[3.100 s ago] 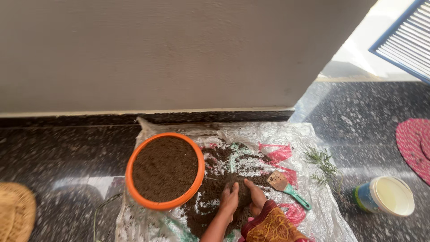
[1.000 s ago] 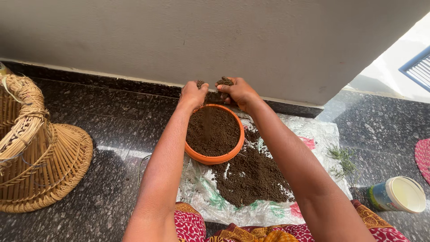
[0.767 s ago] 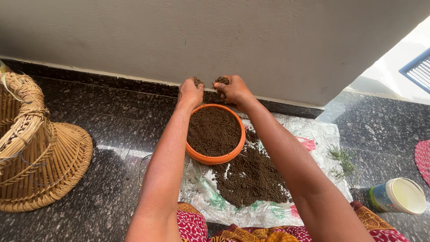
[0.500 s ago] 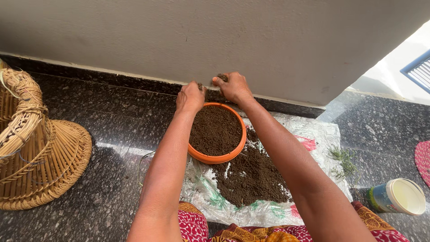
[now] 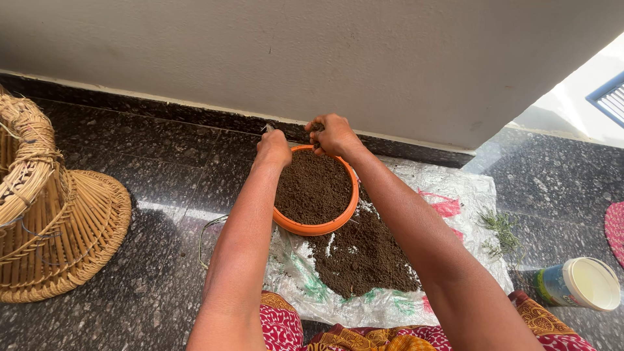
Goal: The person mixes soil by hand, breaking up clumps and transferring it between a pile on a plastic sheet and an orange pot.
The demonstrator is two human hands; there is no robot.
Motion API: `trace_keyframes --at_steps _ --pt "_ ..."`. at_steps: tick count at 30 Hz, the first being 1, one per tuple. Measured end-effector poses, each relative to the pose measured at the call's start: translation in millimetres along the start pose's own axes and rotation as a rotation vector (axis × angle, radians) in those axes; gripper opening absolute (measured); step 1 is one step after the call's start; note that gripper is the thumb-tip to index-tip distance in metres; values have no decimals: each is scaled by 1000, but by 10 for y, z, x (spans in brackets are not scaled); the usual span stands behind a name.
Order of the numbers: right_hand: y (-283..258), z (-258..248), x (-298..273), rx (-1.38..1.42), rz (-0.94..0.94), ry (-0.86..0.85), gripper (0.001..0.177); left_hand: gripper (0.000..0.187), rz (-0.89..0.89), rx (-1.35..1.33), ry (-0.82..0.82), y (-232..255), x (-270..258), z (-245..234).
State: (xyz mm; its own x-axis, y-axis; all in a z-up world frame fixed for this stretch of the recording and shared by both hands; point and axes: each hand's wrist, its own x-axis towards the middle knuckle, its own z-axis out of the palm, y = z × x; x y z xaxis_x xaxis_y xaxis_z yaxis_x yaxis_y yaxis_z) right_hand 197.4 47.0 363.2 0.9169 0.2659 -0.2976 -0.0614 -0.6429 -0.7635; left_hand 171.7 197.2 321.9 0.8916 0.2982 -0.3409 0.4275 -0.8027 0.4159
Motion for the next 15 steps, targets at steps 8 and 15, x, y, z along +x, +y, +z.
trace_keyframes --at_steps 8,15 --pt "168 -9 167 -222 -83 66 27 32 12 -34 49 8 -24 35" --pt "37 -65 -59 -11 42 -3 26 40 -24 72 -60 2 -36 136"
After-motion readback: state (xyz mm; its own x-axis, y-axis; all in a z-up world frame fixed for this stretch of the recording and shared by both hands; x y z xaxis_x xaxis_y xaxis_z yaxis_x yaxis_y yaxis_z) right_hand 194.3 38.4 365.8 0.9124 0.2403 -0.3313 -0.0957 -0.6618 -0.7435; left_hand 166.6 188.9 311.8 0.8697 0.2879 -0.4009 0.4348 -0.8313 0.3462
